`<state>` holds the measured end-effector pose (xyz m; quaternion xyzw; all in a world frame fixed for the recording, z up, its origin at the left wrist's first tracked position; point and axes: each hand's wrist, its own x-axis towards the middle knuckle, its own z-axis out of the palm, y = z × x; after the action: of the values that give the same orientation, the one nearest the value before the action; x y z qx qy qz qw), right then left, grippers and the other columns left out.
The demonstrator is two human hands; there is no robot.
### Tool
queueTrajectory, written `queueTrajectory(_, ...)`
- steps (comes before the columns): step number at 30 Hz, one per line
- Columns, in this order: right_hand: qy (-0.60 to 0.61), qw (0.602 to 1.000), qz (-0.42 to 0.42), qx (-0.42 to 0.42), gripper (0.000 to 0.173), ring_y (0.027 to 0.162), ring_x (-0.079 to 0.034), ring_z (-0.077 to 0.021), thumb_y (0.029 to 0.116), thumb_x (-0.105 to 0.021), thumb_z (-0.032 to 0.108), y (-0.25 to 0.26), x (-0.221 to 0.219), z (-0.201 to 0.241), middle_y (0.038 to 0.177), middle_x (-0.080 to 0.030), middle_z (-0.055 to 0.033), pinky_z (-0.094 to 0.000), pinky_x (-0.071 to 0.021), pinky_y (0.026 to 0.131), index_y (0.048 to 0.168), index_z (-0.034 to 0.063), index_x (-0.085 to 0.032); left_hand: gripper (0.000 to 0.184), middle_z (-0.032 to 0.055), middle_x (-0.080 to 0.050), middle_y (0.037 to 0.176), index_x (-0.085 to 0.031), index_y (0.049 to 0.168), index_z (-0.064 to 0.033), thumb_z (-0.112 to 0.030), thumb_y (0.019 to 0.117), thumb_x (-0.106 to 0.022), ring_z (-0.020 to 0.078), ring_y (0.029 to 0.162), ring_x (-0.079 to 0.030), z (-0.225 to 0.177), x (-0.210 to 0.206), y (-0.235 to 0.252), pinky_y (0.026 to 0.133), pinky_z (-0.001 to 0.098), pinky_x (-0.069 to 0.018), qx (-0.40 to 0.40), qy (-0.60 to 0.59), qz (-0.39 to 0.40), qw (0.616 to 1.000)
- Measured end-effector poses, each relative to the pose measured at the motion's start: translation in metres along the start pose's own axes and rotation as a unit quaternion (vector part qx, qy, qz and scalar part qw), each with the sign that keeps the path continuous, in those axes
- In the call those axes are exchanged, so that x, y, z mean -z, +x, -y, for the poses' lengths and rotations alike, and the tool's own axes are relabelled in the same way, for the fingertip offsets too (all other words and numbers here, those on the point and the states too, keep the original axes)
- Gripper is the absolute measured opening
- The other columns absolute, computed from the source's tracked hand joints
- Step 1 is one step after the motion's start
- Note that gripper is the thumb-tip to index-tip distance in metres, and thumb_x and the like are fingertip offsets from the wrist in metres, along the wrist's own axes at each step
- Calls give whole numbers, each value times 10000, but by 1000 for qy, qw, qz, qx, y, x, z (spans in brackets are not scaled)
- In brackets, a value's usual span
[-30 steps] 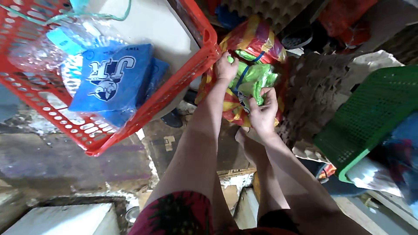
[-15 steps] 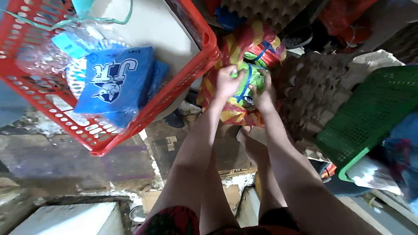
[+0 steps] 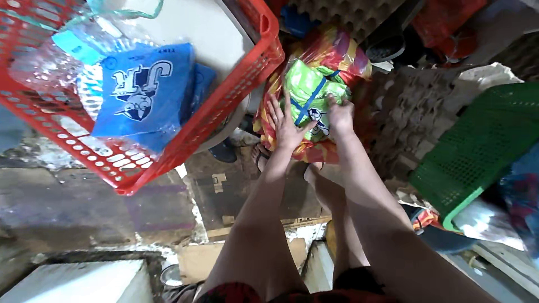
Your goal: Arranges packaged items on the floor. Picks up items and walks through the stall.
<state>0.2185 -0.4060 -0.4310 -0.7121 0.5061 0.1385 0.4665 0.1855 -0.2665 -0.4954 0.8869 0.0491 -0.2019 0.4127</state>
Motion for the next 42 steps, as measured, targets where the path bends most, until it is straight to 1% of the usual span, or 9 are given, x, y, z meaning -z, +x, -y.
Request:
queueTrajectory(3,107,987,-16,-121,519,1248,-588,-286,1061,-562,345,-5,-5,8,1363,-589,-196,-490,-510,1026,1448,8,-481,1551,160,134,1716,8,1664,-122,-508,533,-982,359,1588,46,5,-8,-9,1271,584,-85,64,-63,26,996)
queueTrajectory(7,237,959,17,-153,552,1173,-628,-234,1038,-594,413,1,-4,-5,1313,-621,-140,-446,-554,964,1453,70,-472,1531,182,49,1716,69,1656,-140,-278,568,-1000,353,1566,-170,3,-16,-26,1204,517,-357,133,-184,36,973)
queueTrajectory(11,-19,995,99,13,886,1267,-599,-266,768,-901,234,-11,20,-14,1376,-600,-194,-464,-512,1082,1489,11,-438,1591,157,73,1720,20,1668,-173,-201,463,-1019,401,1541,-222,8,-22,-39,1088,601,-466,120,-105,90,983)
queueTrajectory(16,-262,962,68,-25,545,1353,-519,-435,1034,-628,343,0,25,-28,1408,-565,-295,-603,-402,1127,1424,-28,-541,1508,165,108,1716,37,1663,-154,-154,549,-980,377,1560,-188,5,-37,-26,1148,518,-427,119,-38,116,985)
queueTrajectory(20,-222,973,57,32,415,1257,-597,-402,1034,-626,318,13,20,-15,1281,-658,-248,-608,-439,1074,1297,-2,-651,1280,218,-160,1692,56,1654,-112,-112,758,-859,396,1454,-416,16,-31,-28,1110,556,-456,144,-65,119,980)
queueTrajectory(25,-81,995,65,11,438,1050,-690,-294,997,-679,326,0,14,-6,1141,-692,-202,-502,-555,951,1253,-26,-634,805,247,-489,1512,-209,1628,-43,-137,974,-669,376,1383,-505,12,-5,-42,1153,533,-405,201,-121,114,965)
queueTrajectory(32,-90,989,96,63,307,816,-711,-191,1028,-623,318,-41,22,4,891,-724,-94,-440,-592,793,1067,26,-706,1409,200,-492,1489,-159,1613,-137,-218,503,-1024,290,1293,-579,-14,-4,-52,1052,494,-526,139,-232,-104,957)
queueTrajectory(37,-389,903,110,142,374,996,-707,-416,1046,-581,322,-52,32,14,998,-713,-238,-600,-545,877,1115,-34,-672,1161,201,-560,1436,-432,1538,-123,-366,562,-1010,334,1278,-595,13,24,-36,1057,528,-507,121,-105,-28,987)
queueTrajectory(42,-403,902,116,104,365,1039,-695,-439,1031,-596,293,-55,24,4,1045,-707,-268,-617,-530,903,1115,-54,-673,969,189,-648,1355,-495,1530,-155,-302,692,-960,347,1228,-645,30,29,-21,1063,544,-496,125,-62,-1,990)
